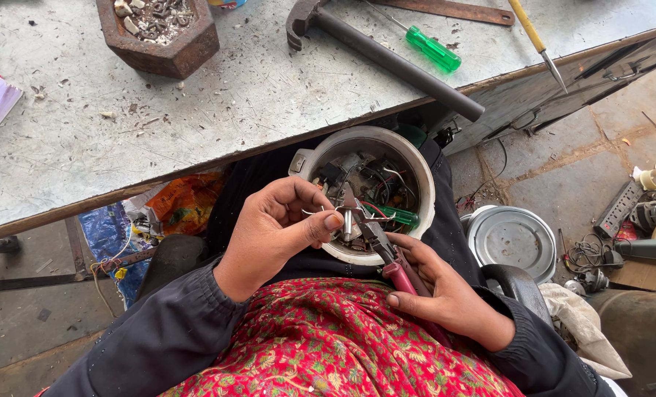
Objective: The person disassembles small electronic components using pliers and a hammer, then uses a screwdriver to work on a black plastic part. They place pieces into a white bowl and handle various tools and parts on a cluttered workbench.
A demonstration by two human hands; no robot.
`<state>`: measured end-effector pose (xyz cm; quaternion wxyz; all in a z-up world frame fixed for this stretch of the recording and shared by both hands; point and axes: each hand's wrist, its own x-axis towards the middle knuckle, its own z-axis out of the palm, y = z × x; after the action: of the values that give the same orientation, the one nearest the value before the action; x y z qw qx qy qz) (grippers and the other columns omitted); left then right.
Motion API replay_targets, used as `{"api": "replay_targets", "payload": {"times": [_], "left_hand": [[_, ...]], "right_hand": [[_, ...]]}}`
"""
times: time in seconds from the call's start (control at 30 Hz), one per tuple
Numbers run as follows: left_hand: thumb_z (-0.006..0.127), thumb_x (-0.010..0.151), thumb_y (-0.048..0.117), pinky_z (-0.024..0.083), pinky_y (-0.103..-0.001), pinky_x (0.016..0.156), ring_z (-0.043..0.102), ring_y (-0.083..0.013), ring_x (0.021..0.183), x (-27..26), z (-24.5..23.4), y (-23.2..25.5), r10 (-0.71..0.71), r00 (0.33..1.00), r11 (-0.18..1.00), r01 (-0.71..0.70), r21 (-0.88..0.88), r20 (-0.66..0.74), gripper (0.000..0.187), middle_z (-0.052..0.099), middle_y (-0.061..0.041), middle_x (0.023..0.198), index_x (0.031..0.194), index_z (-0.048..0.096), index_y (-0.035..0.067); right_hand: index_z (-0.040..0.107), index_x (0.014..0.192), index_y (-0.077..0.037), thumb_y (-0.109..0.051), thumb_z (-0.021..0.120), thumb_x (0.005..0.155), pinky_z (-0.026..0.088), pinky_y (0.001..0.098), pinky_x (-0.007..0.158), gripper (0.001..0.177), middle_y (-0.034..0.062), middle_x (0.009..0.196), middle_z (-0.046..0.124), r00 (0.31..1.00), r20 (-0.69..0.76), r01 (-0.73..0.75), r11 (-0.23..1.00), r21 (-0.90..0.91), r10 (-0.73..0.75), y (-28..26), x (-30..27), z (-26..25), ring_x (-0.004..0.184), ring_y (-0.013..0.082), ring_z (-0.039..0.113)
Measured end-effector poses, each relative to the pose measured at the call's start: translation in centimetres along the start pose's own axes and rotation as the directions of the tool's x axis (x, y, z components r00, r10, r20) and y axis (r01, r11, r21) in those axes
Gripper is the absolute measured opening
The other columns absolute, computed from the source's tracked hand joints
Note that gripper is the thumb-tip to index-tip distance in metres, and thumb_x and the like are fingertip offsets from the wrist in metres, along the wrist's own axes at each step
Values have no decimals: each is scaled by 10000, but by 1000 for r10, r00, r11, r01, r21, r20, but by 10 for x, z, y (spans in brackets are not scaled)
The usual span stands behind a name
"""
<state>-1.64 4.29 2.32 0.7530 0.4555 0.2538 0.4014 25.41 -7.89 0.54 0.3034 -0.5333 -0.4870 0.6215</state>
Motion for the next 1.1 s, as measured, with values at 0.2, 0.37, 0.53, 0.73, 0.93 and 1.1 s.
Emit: {"api": "replay_targets", "payload": {"times": [0.2, 0.37, 0.53, 0.73, 0.93, 1.1], "left_hand": [[767, 920, 74, 558, -211, 691, 663, -56, 795, -2, 2, 3, -5, 1000, 999, 5, 33, -5, 214, 719, -31, 911, 1079, 645, 0], [769, 916, 70, 560, -204, 692, 662, -49, 794, -4, 8, 3, -61, 998, 998, 61, 22, 8, 197, 718, -20, 903, 1064, 663, -6], [764, 911, 67, 544, -195, 689, 665, -45, 804, -5, 14, -2, -163, 985, 986, 161, 32, 52, 173, 715, -3, 904, 1042, 670, 2], [729, 936, 125, 567, -243, 720, 677, -71, 802, -9, 19, -12, -305, 929, 949, 314, -9, 208, 185, 722, -18, 895, 1055, 660, 2], [720, 975, 152, 555, -264, 794, 655, -93, 869, -9, 31, -28, -389, 847, 888, 450, -98, 363, 253, 708, -29, 965, 1138, 625, -17], [774, 913, 162, 529, -235, 679, 648, -69, 790, -9, 36, -19, -343, 914, 938, 319, 138, 217, 465, 715, -39, 912, 1313, 550, 83]], "right_hand": [[342, 1554, -69, -153, 815, 818, 445, 320, 1052, 878, 104, 1387, 585, 998, -31, 55, 995, -79, -58, -13, 0, 5, 1233, 166, 575], [413, 1535, -138, -193, 839, 753, 522, 319, 859, 893, 112, 1151, 619, 949, -254, -27, 756, -654, -186, -43, 3, 4, 997, 231, 640], [560, 1397, -56, -161, 795, 788, 467, 423, 986, 661, 172, 1268, 625, 855, -68, 217, 475, -853, -513, -52, 17, 7, 1172, 360, 596], [699, 1267, -44, -54, 660, 934, 501, 409, 1034, 336, 147, 1267, 687, 868, -54, 364, 705, -609, -494, -49, 1, -11, 1197, 304, 666], [726, 1104, -25, -42, 726, 914, 487, 413, 1107, 191, 99, 1105, 742, 896, 111, 440, 821, -364, -430, -31, -4, -9, 1083, 239, 723], [732, 1021, -19, -1, 758, 865, 577, 316, 870, 160, 91, 1018, 745, 895, -30, 395, 824, -407, -444, -26, -10, -6, 963, 214, 739]]}}
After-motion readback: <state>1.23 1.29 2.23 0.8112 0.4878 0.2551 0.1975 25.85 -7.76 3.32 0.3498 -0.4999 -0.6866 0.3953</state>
